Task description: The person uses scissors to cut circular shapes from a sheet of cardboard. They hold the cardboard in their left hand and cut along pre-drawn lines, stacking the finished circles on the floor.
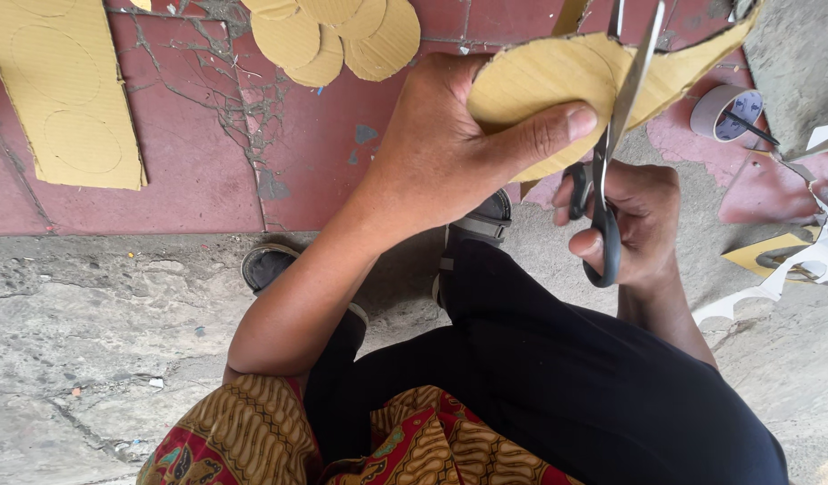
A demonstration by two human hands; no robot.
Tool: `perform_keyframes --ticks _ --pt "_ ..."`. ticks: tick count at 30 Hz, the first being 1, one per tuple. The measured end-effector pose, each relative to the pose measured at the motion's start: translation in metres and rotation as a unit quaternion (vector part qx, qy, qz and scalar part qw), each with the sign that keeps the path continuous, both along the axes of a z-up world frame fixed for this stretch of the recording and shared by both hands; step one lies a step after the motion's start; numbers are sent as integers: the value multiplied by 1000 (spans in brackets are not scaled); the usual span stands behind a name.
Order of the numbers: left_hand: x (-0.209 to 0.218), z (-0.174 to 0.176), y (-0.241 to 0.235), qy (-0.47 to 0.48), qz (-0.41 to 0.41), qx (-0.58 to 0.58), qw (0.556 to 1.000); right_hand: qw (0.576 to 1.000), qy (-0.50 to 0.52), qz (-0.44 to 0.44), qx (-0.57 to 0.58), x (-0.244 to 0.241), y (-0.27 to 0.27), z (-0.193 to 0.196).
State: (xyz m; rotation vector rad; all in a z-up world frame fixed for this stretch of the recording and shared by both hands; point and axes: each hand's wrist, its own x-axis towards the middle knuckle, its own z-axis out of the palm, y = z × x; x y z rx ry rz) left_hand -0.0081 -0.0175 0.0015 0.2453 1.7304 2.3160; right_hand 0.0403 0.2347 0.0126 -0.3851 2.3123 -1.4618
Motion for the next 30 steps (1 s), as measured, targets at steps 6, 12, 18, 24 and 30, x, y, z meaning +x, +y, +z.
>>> perform_keyframes --ticks 6,12,18,24,30 --pt "10 9 33 -82 154 171 970 998 13 -58 -7 7 -6 -14" --pt "18 -6 35 -69 154 142 975 1000 0 3 -4 -8 -1 -11" --pt "13 7 17 -38 116 77 989 1000 -22 -20 -10 -3 2 2" --pt "8 19 14 -2 90 38 995 999 -47 -6 -7 -4 6 4" --pt "7 26 14 -29 56 24 998 993 -96 2 -71 -17 9 15"
